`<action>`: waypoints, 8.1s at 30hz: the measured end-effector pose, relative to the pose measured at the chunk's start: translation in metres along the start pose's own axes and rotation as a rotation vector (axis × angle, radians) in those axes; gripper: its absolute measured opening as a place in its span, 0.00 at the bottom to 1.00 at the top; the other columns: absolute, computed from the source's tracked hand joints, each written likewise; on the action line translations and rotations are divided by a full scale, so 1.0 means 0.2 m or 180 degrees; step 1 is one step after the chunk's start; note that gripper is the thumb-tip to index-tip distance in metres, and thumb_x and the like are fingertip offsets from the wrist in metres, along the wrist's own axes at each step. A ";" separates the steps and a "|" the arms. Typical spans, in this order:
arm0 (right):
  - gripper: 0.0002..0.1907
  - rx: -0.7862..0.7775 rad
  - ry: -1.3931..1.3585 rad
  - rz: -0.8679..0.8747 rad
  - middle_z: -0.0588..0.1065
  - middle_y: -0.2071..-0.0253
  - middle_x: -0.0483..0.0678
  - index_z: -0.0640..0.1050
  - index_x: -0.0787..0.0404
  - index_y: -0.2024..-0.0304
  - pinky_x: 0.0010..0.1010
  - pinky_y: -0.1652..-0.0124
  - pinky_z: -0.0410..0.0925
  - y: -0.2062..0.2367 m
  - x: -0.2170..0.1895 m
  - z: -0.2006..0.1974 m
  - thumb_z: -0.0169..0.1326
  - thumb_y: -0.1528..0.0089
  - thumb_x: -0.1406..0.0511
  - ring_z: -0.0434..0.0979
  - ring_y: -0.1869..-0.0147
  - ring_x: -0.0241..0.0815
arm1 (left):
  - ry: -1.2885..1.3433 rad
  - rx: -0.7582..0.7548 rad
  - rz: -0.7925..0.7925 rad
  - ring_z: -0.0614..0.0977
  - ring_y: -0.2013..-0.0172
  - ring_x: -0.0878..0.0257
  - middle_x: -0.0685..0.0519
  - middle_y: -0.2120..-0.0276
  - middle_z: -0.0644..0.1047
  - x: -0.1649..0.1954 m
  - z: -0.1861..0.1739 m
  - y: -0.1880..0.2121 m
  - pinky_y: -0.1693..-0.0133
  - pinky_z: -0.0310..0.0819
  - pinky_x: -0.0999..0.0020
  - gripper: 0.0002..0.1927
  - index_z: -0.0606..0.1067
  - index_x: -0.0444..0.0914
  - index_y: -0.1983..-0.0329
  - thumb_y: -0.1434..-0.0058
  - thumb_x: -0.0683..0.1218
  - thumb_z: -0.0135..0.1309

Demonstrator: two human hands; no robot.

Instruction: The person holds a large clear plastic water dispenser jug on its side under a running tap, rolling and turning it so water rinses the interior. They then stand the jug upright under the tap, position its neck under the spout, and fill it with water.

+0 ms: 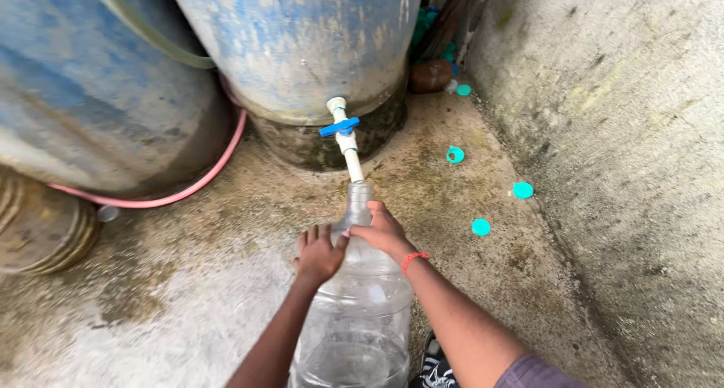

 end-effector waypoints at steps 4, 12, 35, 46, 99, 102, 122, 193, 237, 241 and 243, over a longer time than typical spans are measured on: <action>0.62 -0.0226 0.0213 0.0284 0.70 0.35 0.60 0.53 0.62 0.29 0.38 0.40 0.66 0.06 -0.04 -0.04 0.67 0.54 0.43 0.73 0.34 0.54 | -0.0037 0.0095 -0.0010 0.43 0.23 0.49 0.51 0.23 0.47 -0.03 0.04 0.15 0.34 0.46 0.26 0.41 0.56 0.51 0.24 0.36 0.72 0.38; 0.54 0.0084 0.0594 0.0459 0.76 0.45 0.62 0.66 0.62 0.35 0.44 0.44 0.71 0.23 -0.08 -0.16 0.65 0.54 0.38 0.78 0.42 0.61 | -0.0241 0.0517 0.0425 0.42 0.24 0.45 0.46 0.23 0.46 0.01 0.10 0.58 0.36 0.46 0.26 0.42 0.55 0.45 0.25 0.34 0.72 0.37; 0.35 0.0670 0.0806 -0.0281 0.80 0.52 0.50 0.76 0.55 0.51 0.43 0.50 0.73 1.13 -0.58 -0.25 0.71 0.56 0.49 0.81 0.47 0.52 | 0.0372 0.0704 0.0682 0.66 0.31 0.53 0.44 0.33 0.67 -0.10 -0.21 1.12 0.30 0.58 0.52 0.40 0.66 0.43 0.31 0.44 0.62 0.61; 0.69 -0.0650 0.1948 0.0013 0.41 0.19 0.48 0.33 0.54 0.25 0.57 0.31 0.54 1.08 -0.45 -0.04 0.71 0.46 0.50 0.45 0.15 0.51 | -0.0616 0.0274 0.0160 0.48 0.23 0.48 0.64 0.22 0.45 -0.08 -0.26 1.24 0.40 0.53 0.19 0.36 0.57 0.59 0.25 0.34 0.69 0.47; 0.43 -0.0012 0.2207 -0.2214 0.56 0.25 0.56 0.66 0.57 0.31 0.63 0.30 0.37 0.34 -1.20 0.85 0.48 0.40 0.39 0.46 0.21 0.59 | 0.1701 0.1840 -0.0424 0.61 0.27 0.50 0.46 0.28 0.63 -1.05 -0.77 0.27 0.28 0.48 0.60 0.31 0.66 0.38 0.29 0.27 0.58 0.28; 0.41 0.0073 0.2324 -0.2400 0.57 0.25 0.56 0.67 0.58 0.31 0.64 0.29 0.37 0.43 -1.22 0.88 0.48 0.38 0.40 0.48 0.20 0.59 | 0.2127 0.1925 -0.0372 0.60 0.27 0.52 0.47 0.28 0.63 -1.12 -0.76 0.32 0.30 0.49 0.61 0.30 0.66 0.38 0.29 0.29 0.57 0.32; 0.54 -0.0279 0.0459 0.0446 0.32 0.20 0.56 0.37 0.64 0.25 0.45 0.26 0.40 0.68 0.03 -0.56 0.44 0.40 0.44 0.23 0.17 0.54 | -0.0420 0.2034 0.0992 0.44 0.25 0.44 0.53 0.23 0.49 0.59 0.08 0.69 0.37 0.33 0.18 0.34 0.57 0.43 0.25 0.32 0.60 0.34; 0.55 -0.1069 0.1683 -0.0060 0.20 0.20 0.40 0.36 0.40 0.21 0.66 0.28 0.23 0.56 -0.72 0.22 0.30 0.43 0.27 0.09 0.20 0.62 | 0.0291 0.1779 -0.0352 0.45 0.25 0.42 0.55 0.22 0.47 -0.43 -0.29 0.54 0.36 0.49 0.27 0.33 0.52 0.50 0.23 0.29 0.61 0.33; 0.52 -0.0804 0.2224 -0.0588 0.26 0.18 0.40 0.42 0.34 0.22 0.79 0.33 0.31 0.60 -0.77 0.42 0.49 0.42 0.36 0.16 0.18 0.62 | 0.0819 0.2204 -0.0820 0.48 0.25 0.41 0.53 0.22 0.48 -0.59 -0.23 0.66 0.35 0.51 0.29 0.35 0.54 0.47 0.22 0.29 0.62 0.33; 0.53 -0.0927 0.2126 -0.0448 0.25 0.19 0.39 0.40 0.34 0.22 0.74 0.31 0.32 0.57 -0.71 0.34 0.48 0.42 0.35 0.16 0.18 0.62 | 0.0590 0.2126 -0.0702 0.48 0.26 0.38 0.51 0.22 0.48 -0.48 -0.22 0.65 0.36 0.49 0.28 0.35 0.54 0.46 0.23 0.31 0.62 0.35; 0.53 -0.0795 0.1976 -0.0234 0.25 0.19 0.41 0.40 0.35 0.22 0.71 0.30 0.34 0.54 -0.55 0.24 0.47 0.42 0.34 0.17 0.18 0.63 | 0.0402 0.2110 -0.0429 0.48 0.26 0.38 0.52 0.22 0.49 -0.37 -0.21 0.63 0.36 0.48 0.27 0.35 0.56 0.47 0.23 0.32 0.62 0.37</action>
Point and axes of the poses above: each hand's wrist, its own y-axis away from the middle knuckle, its own z-axis out of the palm, x = y × z, the point moved 5 cm from there along -y, towards the middle knuckle
